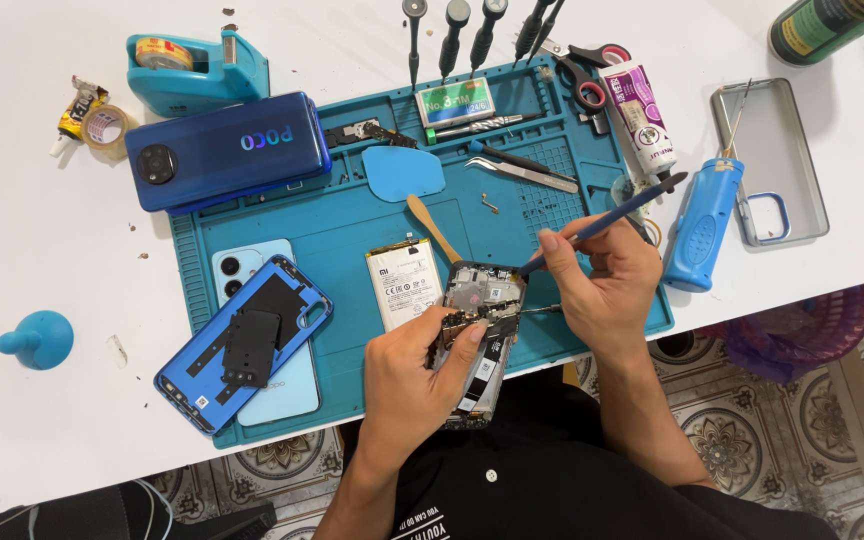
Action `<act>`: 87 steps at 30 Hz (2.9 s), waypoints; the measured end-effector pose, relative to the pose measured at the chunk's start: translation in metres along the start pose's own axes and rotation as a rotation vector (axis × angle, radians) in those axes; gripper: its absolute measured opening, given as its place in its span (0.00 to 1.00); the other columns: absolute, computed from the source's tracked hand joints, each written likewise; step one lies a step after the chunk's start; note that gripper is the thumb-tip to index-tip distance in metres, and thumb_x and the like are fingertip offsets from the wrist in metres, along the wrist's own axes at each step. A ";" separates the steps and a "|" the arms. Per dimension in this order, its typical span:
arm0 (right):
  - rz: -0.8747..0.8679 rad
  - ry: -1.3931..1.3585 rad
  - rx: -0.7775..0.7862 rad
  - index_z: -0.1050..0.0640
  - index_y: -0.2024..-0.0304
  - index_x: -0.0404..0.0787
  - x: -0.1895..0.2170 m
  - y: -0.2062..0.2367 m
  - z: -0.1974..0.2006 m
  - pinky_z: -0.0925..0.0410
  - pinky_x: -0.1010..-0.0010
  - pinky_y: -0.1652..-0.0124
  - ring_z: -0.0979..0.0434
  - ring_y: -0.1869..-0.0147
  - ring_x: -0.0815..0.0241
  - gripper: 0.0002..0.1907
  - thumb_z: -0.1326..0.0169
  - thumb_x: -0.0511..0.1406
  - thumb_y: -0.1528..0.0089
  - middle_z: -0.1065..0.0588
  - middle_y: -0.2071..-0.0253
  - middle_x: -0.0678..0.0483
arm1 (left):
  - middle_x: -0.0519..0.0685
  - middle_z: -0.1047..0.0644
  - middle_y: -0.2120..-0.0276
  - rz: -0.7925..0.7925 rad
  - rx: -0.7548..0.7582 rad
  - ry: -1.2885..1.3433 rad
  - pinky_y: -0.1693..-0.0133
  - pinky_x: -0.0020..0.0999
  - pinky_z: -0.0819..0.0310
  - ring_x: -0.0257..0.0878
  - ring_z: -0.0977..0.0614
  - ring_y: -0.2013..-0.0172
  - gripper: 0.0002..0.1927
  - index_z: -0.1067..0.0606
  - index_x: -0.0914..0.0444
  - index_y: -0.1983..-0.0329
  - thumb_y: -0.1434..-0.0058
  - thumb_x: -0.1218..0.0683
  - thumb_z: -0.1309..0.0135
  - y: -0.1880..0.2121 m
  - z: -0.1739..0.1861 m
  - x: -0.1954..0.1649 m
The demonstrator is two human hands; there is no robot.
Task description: The person repairs a disassembled smartphone on a blue repair mat, using a metal spudger to pry and adjust internal components and a wooden brush to clean the board and chassis. They lift the motherboard out, brush debris from the frame, and reseat the board into the phone body.
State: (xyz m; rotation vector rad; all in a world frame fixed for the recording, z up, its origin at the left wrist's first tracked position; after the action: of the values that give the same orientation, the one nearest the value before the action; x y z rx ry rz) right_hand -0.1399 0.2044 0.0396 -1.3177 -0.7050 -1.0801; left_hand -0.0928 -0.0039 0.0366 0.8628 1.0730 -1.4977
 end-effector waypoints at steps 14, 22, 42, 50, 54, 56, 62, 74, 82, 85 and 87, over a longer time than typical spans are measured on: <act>0.096 -0.128 -0.129 0.22 0.53 0.33 -0.001 0.005 0.016 0.30 0.82 0.67 0.24 0.67 0.69 0.07 0.46 0.32 0.25 0.24 0.63 0.50 | 0.44 0.23 0.78 -0.067 -0.225 0.192 0.75 0.24 0.38 0.26 0.28 0.78 0.13 0.22 0.67 0.65 0.32 0.52 0.41 0.019 0.019 0.018; 0.025 -0.126 -0.056 0.24 0.47 0.31 -0.002 0.004 0.006 0.30 0.79 0.66 0.21 0.65 0.66 0.09 0.48 0.32 0.25 0.20 0.59 0.46 | 0.42 0.25 0.77 -0.120 -0.323 0.208 0.74 0.24 0.40 0.26 0.30 0.77 0.13 0.24 0.67 0.65 0.32 0.52 0.41 0.031 0.026 0.026; 0.356 -0.205 0.204 0.22 0.53 0.30 0.027 0.012 -0.007 0.22 0.74 0.66 0.16 0.63 0.58 0.11 0.41 0.34 0.32 0.19 0.59 0.43 | 0.44 0.24 0.77 -0.073 -0.275 0.191 0.74 0.24 0.37 0.26 0.28 0.77 0.10 0.23 0.68 0.64 0.33 0.55 0.40 0.024 0.021 0.023; 0.359 -0.143 0.207 0.21 0.56 0.33 0.034 0.008 -0.011 0.23 0.76 0.67 0.17 0.64 0.60 0.10 0.41 0.35 0.32 0.19 0.58 0.42 | 0.44 0.24 0.78 -0.074 -0.266 0.153 0.75 0.24 0.37 0.27 0.28 0.78 0.10 0.22 0.68 0.64 0.33 0.54 0.40 0.022 0.021 0.020; 0.339 -0.129 0.222 0.21 0.57 0.32 0.033 0.007 -0.014 0.23 0.76 0.67 0.17 0.64 0.61 0.10 0.42 0.35 0.32 0.19 0.59 0.42 | 0.45 0.23 0.78 -0.081 -0.263 0.137 0.75 0.24 0.37 0.28 0.27 0.78 0.11 0.22 0.67 0.64 0.33 0.54 0.40 0.021 0.021 0.017; 0.324 -0.115 0.220 0.21 0.57 0.32 0.031 0.008 -0.014 0.23 0.77 0.67 0.17 0.64 0.61 0.10 0.42 0.35 0.32 0.19 0.59 0.42 | 0.45 0.23 0.77 -0.090 -0.262 0.131 0.74 0.24 0.36 0.28 0.26 0.78 0.11 0.22 0.68 0.64 0.33 0.54 0.40 0.021 0.021 0.016; 0.267 -0.146 0.165 0.23 0.54 0.31 0.025 0.010 -0.008 0.23 0.76 0.67 0.18 0.64 0.59 0.11 0.43 0.36 0.29 0.20 0.57 0.39 | 0.44 0.24 0.80 -0.144 -0.249 0.104 0.76 0.25 0.37 0.29 0.26 0.80 0.12 0.22 0.66 0.65 0.34 0.52 0.39 0.023 0.020 0.014; 0.351 -0.228 0.060 0.27 0.47 0.34 0.018 0.014 0.004 0.24 0.72 0.71 0.18 0.68 0.57 0.21 0.53 0.47 0.26 0.20 0.57 0.39 | 0.46 0.25 0.80 -0.341 -0.261 0.152 0.78 0.26 0.42 0.30 0.28 0.82 0.13 0.22 0.65 0.66 0.34 0.50 0.38 0.029 0.024 0.000; 0.202 -0.019 0.072 0.27 0.50 0.38 0.021 0.004 -0.004 0.26 0.77 0.68 0.18 0.66 0.64 0.16 0.58 0.44 0.21 0.18 0.56 0.46 | 0.39 0.33 0.80 -0.209 -0.518 0.213 0.74 0.23 0.46 0.25 0.34 0.78 0.17 0.30 0.63 0.71 0.29 0.49 0.45 0.046 0.039 0.037; 0.205 0.275 0.276 0.21 0.64 0.38 0.029 -0.002 -0.026 0.30 0.72 0.71 0.22 0.73 0.62 0.09 0.39 0.38 0.36 0.17 0.65 0.48 | 0.38 0.33 0.78 -0.079 -0.641 0.491 0.72 0.22 0.49 0.23 0.38 0.75 0.17 0.32 0.65 0.69 0.26 0.51 0.45 0.055 0.041 0.065; 0.315 0.302 0.352 0.22 0.67 0.39 0.041 -0.002 -0.041 0.29 0.70 0.65 0.19 0.66 0.60 0.12 0.33 0.38 0.41 0.18 0.64 0.51 | 0.38 0.33 0.76 -0.097 -0.618 0.457 0.71 0.23 0.48 0.23 0.38 0.75 0.17 0.32 0.64 0.68 0.25 0.51 0.45 0.055 0.039 0.065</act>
State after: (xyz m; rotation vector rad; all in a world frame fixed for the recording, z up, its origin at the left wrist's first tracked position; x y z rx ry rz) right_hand -0.1330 0.1559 0.0707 -0.9016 -0.4193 -0.8300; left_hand -0.0496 -0.0647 -0.0201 0.7218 1.8130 -0.9547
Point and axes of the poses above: each hand's wrist, its own y-axis away from the middle knuckle, its own z-axis out of the back of the hand, x = y × z, the point moved 9 cm from there along -y, towards the middle knuckle
